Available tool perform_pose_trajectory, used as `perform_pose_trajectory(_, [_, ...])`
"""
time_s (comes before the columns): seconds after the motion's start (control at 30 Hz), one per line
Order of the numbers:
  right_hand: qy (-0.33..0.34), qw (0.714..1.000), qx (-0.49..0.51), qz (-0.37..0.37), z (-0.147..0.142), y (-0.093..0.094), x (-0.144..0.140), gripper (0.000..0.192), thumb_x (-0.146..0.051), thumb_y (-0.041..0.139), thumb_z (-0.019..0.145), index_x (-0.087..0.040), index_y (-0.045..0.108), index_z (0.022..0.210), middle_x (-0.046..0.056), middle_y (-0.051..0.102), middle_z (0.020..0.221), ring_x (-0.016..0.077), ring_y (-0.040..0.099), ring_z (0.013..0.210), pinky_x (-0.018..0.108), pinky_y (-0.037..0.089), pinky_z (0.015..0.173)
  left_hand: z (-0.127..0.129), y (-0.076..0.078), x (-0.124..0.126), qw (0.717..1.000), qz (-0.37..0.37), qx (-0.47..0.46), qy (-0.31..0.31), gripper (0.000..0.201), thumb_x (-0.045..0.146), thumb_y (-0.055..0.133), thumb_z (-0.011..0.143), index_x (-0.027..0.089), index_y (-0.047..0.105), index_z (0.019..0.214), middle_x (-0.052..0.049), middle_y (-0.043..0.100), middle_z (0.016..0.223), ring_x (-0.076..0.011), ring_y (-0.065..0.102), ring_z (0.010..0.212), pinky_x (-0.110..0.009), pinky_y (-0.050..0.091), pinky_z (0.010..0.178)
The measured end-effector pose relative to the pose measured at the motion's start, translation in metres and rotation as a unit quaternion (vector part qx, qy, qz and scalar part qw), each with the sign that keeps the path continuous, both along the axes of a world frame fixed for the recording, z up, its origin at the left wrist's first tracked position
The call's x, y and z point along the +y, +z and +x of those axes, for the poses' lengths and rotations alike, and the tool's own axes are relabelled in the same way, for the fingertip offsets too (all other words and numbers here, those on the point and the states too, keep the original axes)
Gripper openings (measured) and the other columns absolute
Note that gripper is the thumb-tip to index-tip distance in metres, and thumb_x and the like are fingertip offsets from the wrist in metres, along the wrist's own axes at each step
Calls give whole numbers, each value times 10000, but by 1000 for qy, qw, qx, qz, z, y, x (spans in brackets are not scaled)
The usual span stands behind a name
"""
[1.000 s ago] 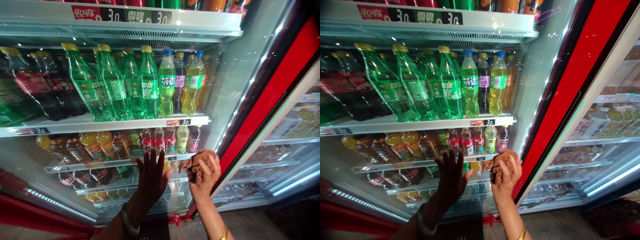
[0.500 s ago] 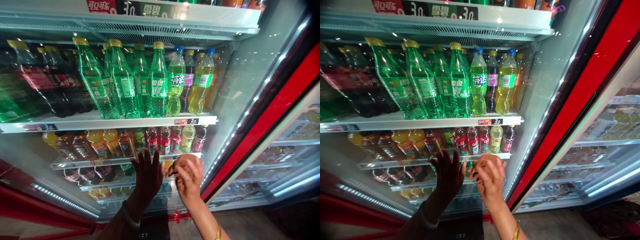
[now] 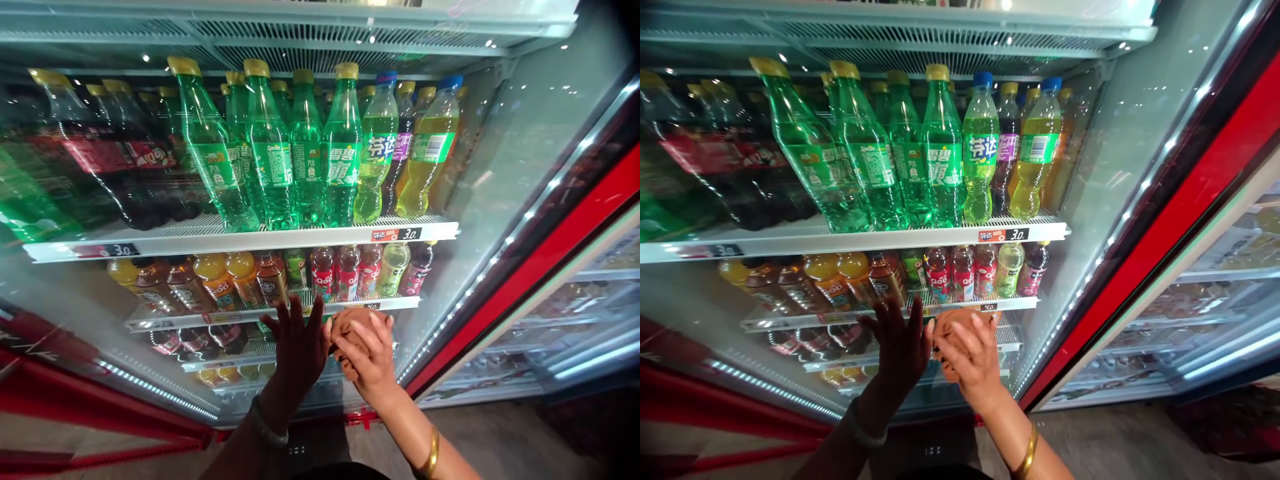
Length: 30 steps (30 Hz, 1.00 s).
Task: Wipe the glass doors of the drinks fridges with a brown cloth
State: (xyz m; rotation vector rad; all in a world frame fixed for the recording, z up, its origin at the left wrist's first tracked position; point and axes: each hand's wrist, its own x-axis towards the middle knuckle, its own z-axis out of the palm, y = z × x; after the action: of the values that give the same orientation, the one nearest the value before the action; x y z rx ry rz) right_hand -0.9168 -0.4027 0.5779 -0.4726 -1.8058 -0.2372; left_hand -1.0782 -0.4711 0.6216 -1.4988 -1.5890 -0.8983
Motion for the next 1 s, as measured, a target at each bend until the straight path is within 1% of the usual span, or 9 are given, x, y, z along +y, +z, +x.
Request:
perform_pose_trajectory(0.2, [-9, 998, 60, 30, 0, 43, 16, 387, -156, 638, 956, -385, 705, 1260, 1, 561, 1501, 266, 365, 1576, 612, 226, 1351, -15, 1, -12, 1000, 0, 7, -7, 878, 183, 635, 965, 195, 149, 1696, -133, -111, 1774, -338, -149, 1639, -634, -133, 1291])
perform_pose_trajectory(0.4, [-38, 998, 44, -35, -6, 5, -9, 434, -144, 638, 938, -357, 671, 1315, 40, 565, 1470, 283, 348, 1582, 646, 236, 1334, -28, -8, -18, 1000, 4, -4, -1, 932, 169, 680, 935, 178, 140, 1694, -136, -61, 1772, -344, -114, 1641, -643, -128, 1293])
perform_pose_trajectory(0.47, [-14, 1000, -5, -12, -23, 7, -18, 411, -136, 647, 926, -368, 705, 1260, 13, 594, 1440, 262, 370, 1568, 607, 245, 1344, -33, -11, -20, 1000, 5, -9, -6, 912, 179, 652, 950, 169, 125, 1694, -131, -20, 1768, -328, -92, 1645, -638, -129, 1298])
perform_pose_trajectory(0.53, [11, 999, -19, 28, -36, 24, -19, 389, -128, 653, 921, -364, 728, 1220, -6, 592, 1456, 244, 373, 1563, 558, 250, 1354, -40, -11, -23, 1000, 12, -12, -16, 888, 184, 620, 966, 153, 112, 1694, -135, 12, 1764, -324, -63, 1647, -642, -110, 1303])
perform_pose_trajectory(0.67, [-4, 998, 45, 33, -33, 49, -6, 370, -167, 653, 949, -369, 711, 1254, -2, 541, 1523, 268, 355, 1579, 607, 190, 1361, -59, -8, -34, 999, 20, -11, -28, 903, 199, 635, 972, 134, 95, 1693, -149, 0, 1765, -323, -52, 1648, -611, -50, 1326])
perform_pose_trajectory(0.77, [-30, 997, 68, -10, -29, 27, -11, 424, -168, 662, 941, -362, 668, 1318, 22, 509, 1553, 295, 321, 1599, 663, 198, 1341, -71, -9, -41, 1000, 10, -13, -13, 900, 186, 627, 975, 149, 88, 1695, -145, -14, 1765, -312, -73, 1647, -602, -104, 1315])
perform_pose_trajectory(0.87, [-18, 999, 20, -23, -48, -1, -32, 393, -153, 651, 933, -335, 689, 1279, 21, 515, 1544, 276, 285, 1617, 622, 206, 1349, -79, -14, -45, 1000, 9, 0, -5, 909, 196, 646, 968, 158, 100, 1694, -146, 3, 1763, -317, -58, 1648, -622, -93, 1313])
perform_pose_trajectory(0.93, [2, 1000, -20, 3, -66, -1, -42, 379, -126, 641, 929, -342, 715, 1232, -12, 528, 1536, 244, 278, 1619, 570, 192, 1365, -83, -17, -47, 1000, 9, 0, -10, 886, 182, 632, 972, 168, 118, 1694, -132, 12, 1765, -312, -44, 1649, -624, -117, 1307])
perform_pose_trajectory(1.0, [9, 999, -34, 35, -79, 15, -43, 410, -97, 634, 925, -366, 722, 1221, -43, 528, 1544, 221, 284, 1615, 538, 201, 1369, -86, -18, -48, 1000, 10, -9, -21, 863, 160, 606, 979, 192, 124, 1695, -117, 21, 1767, -309, -34, 1649, -642, -157, 1286])
